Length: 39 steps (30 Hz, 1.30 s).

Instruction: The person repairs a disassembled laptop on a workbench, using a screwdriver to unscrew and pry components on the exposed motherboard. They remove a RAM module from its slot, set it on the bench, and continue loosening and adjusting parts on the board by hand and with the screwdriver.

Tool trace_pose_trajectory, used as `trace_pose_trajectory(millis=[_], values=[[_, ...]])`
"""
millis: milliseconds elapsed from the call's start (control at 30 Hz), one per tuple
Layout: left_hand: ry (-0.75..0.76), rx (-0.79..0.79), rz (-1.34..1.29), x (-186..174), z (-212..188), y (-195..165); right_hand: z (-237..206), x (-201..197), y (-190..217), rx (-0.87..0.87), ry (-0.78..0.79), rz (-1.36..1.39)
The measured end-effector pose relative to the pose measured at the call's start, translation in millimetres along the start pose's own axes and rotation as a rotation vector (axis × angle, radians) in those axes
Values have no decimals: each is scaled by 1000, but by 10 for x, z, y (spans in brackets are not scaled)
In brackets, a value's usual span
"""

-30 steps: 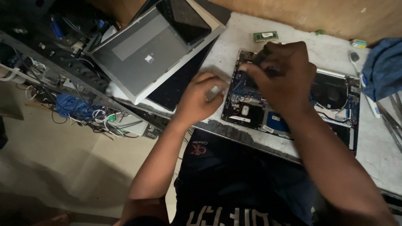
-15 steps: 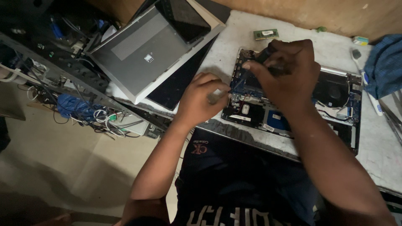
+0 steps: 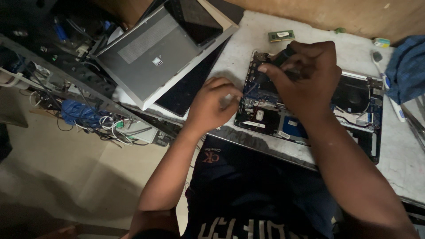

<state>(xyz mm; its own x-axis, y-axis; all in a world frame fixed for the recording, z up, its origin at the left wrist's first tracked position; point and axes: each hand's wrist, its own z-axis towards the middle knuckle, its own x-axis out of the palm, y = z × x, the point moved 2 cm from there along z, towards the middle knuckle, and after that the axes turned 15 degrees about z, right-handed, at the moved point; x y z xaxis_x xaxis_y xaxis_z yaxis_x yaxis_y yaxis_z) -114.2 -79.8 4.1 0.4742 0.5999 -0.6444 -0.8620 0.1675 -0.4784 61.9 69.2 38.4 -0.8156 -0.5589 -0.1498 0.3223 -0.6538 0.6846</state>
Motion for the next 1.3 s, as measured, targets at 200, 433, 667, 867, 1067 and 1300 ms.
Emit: trace_pose_trajectory(millis=[200,433,667,867,1067,1300], values=[[-5,-13,-18,1,-3,-23,-6,-14,12,-17,16,-11],[1,4,-47,21,12,24,-22,10,45,-15,14,-55],[0,-3,-62,45,-5,54,-15,30,49,-41,9,-15],[0,-8,-59,45,-6,56,-28,12,33,-28,9,5],[-5,3,-67,43,-8,47,-29,-11,27,-40,27,-34],[-1,-11,-71,54,-10,56,3,49,96,-77,4,-120]])
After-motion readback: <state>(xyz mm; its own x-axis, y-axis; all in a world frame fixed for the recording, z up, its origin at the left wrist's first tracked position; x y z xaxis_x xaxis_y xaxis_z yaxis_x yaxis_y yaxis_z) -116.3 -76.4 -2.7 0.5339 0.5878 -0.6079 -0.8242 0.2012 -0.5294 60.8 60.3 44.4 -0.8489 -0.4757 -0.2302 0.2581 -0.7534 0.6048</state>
